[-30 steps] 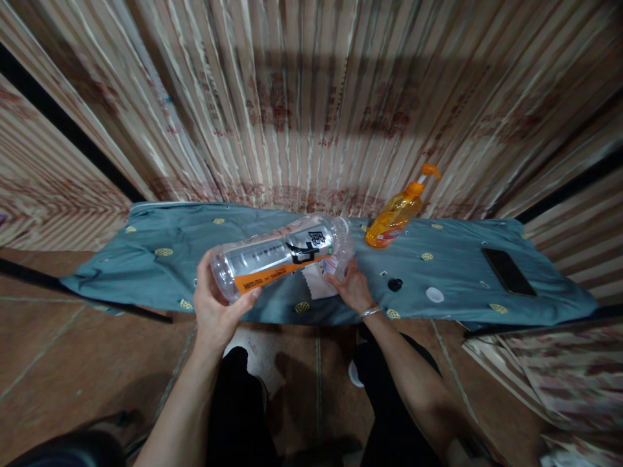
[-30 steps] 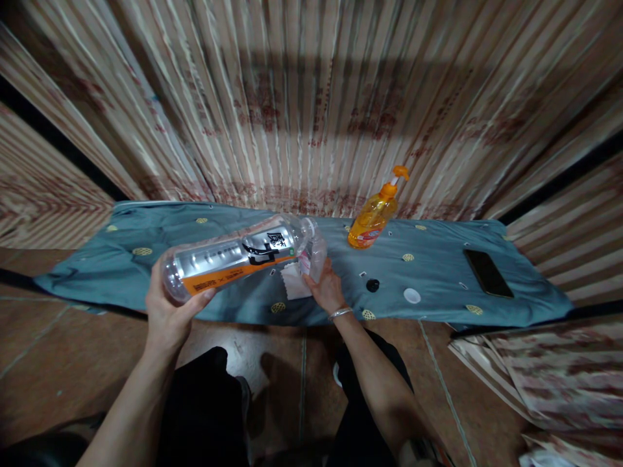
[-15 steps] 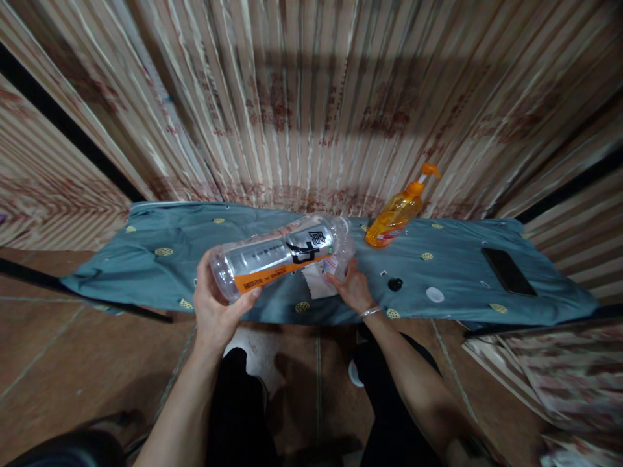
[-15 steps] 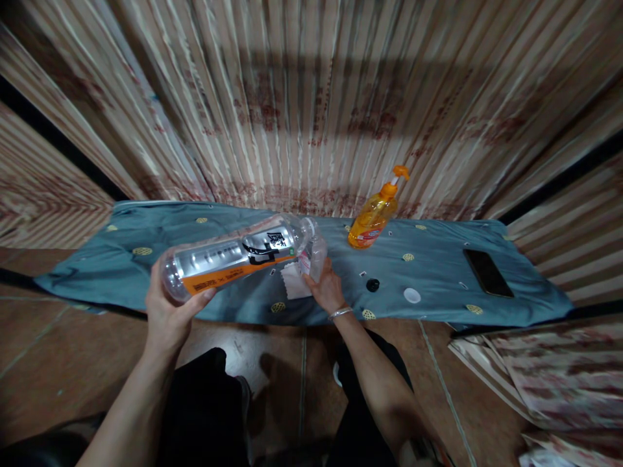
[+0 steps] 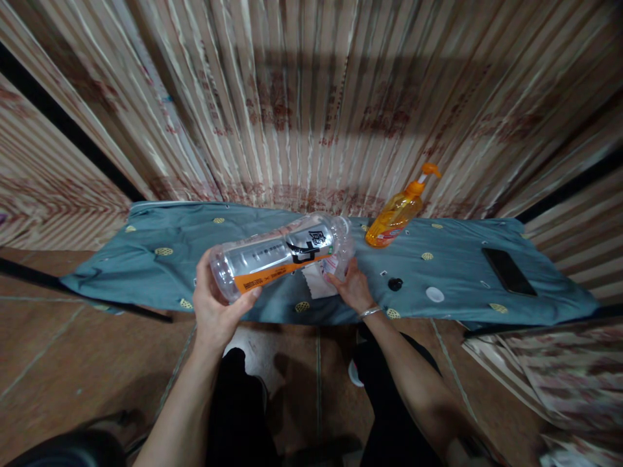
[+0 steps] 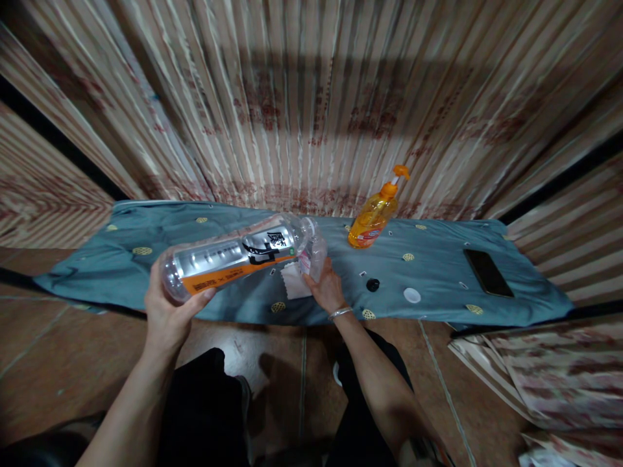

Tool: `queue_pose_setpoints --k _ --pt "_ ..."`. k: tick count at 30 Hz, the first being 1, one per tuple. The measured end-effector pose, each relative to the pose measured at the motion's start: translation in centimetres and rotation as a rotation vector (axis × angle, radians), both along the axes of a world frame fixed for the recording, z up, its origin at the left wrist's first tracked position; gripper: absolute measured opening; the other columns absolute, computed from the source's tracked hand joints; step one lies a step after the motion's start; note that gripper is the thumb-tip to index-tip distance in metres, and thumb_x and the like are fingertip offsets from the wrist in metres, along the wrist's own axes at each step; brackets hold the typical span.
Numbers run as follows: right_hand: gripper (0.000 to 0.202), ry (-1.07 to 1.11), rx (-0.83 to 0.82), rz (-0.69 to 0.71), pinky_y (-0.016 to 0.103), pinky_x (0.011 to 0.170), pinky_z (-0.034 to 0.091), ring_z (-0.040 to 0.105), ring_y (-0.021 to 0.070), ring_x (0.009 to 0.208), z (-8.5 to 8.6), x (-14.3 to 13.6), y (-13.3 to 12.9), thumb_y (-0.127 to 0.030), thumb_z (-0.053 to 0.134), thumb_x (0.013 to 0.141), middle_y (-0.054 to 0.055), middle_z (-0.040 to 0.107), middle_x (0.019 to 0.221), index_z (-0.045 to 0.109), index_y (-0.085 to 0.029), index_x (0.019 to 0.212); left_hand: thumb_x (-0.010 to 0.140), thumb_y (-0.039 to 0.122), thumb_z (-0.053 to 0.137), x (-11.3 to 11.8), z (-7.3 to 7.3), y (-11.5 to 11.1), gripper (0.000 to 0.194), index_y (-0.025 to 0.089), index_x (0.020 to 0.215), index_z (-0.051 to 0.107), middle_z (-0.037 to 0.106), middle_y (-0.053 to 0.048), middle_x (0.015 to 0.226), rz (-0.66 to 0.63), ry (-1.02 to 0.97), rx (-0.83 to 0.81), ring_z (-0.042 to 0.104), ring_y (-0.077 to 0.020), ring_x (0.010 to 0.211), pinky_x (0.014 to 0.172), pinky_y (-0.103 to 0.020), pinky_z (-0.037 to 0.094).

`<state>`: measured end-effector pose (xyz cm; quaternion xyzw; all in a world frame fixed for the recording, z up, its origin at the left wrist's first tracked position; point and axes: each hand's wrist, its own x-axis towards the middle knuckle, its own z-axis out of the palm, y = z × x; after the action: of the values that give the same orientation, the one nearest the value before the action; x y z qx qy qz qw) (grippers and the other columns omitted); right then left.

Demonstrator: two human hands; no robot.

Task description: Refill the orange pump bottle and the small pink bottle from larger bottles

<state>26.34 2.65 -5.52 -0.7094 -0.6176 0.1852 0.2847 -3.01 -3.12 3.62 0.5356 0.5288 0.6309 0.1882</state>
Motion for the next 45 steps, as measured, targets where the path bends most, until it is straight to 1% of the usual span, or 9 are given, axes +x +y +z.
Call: queue_pose_setpoints --k 4,8,12,18,23,27,31,38,45 --pt "0.051 -0.028 -0.028 -0.012 0.038 0.084 0.065 0.087 0.0342 0.101 0.2 0.0 0.0 -0.035 0.085 0.093 0.015 0.086 0.11 0.06 -0.017 0.134 0.061 0.072 0.103 0.1 0.0 0.0 0.099 0.023 0.14 0.066 0.076 -0.015 0.137 -0.004 -0.004 -0.002 0.079 -0.0376 0.126 0.106 -0.05 0.07" --pt "0.048 -0.018 0.012 -0.006 0.041 0.083 0.067 0.087 0.0353 0.098 0.0 -0.1 0.0 -0.035 0.083 0.094 0.015 0.087 0.111 0.06 -0.019 0.133 0.061 0.072 0.103 0.0 0.0 0.0 0.1 0.023 0.14 0.066 0.077 -0.015 0.136 -0.006 -0.005 -0.008 0.079 -0.0373 0.125 0.105 -0.05 0.07" --pt "0.045 -0.005 0.02 -0.005 0.041 0.087 0.067 0.087 0.0359 0.103 -0.2 -0.1 0.0 -0.032 0.083 0.095 0.017 0.086 0.112 0.06 -0.018 0.131 0.061 0.072 0.103 -0.1 0.0 0.0 0.099 0.023 0.139 0.067 0.077 -0.015 0.136 -0.01 0.001 0.001 0.079 -0.0371 0.124 0.106 -0.05 0.07" --pt "0.045 -0.026 0.018 -0.012 0.037 0.086 0.066 0.087 0.0334 0.104 -0.3 -0.1 0.0 -0.032 0.084 0.095 0.013 0.086 0.111 0.06 -0.019 0.132 0.061 0.07 0.103 -0.1 0.0 -0.1 0.099 0.023 0.14 0.067 0.076 -0.015 0.137 -0.01 0.0 -0.009 0.079 -0.0379 0.125 0.108 -0.051 0.07" --pt "0.044 -0.021 0.005 -0.008 0.041 0.086 0.067 0.087 0.034 0.101 0.0 -0.1 0.0 -0.031 0.083 0.096 0.014 0.086 0.112 0.061 -0.02 0.132 0.061 0.071 0.103 0.0 0.1 0.0 0.098 0.023 0.139 0.067 0.077 -0.015 0.136 -0.006 -0.004 0.0 0.08 -0.0376 0.122 0.105 -0.051 0.071" --pt "0.049 -0.004 -0.027 -0.013 0.044 0.093 0.067 0.087 0.0362 0.108 0.6 -0.2 -0.1 -0.029 0.086 0.095 0.018 0.086 0.118 0.06 -0.018 0.135 0.061 0.073 0.103 0.0 -0.1 0.0 0.1 0.023 0.139 0.067 0.077 -0.016 0.138 0.0 -0.002 0.004 0.08 -0.0376 0.124 0.108 -0.051 0.07" --pt "0.048 -0.009 -0.048 -0.015 0.042 0.093 0.067 0.087 0.036 0.108 1.0 -0.4 -0.2 -0.029 0.084 0.097 0.017 0.085 0.115 0.061 -0.015 0.136 0.06 0.075 0.103 0.0 -0.2 0.0 0.104 0.021 0.141 0.067 0.077 -0.016 0.136 0.0 -0.007 0.0 0.08 -0.0376 0.123 0.107 -0.052 0.07" --pt "0.045 -0.005 -0.023 -0.002 0.039 0.088 0.066 0.087 0.0336 0.104 0.7 -0.3 -0.2 -0.029 0.081 0.098 0.014 0.085 0.112 0.061 -0.016 0.135 0.06 0.074 0.103 0.1 -0.2 0.0 0.102 0.022 0.14 0.067 0.076 -0.016 0.138 0.001 -0.016 0.013 0.079 -0.0373 0.125 0.106 -0.05 0.07" --pt "0.045 -0.009 -0.032 -0.008 0.043 0.095 0.067 0.087 0.036 0.111 0.5 -0.2 -0.2 -0.031 0.081 0.098 0.017 0.086 0.119 0.061 -0.017 0.136 0.06 0.072 0.103 0.0 0.0 0.0 0.101 0.022 0.139 0.066 0.077 -0.015 0.135 -0.009 -0.008 0.002 0.08 -0.0365 0.122 0.104 -0.049 0.07"
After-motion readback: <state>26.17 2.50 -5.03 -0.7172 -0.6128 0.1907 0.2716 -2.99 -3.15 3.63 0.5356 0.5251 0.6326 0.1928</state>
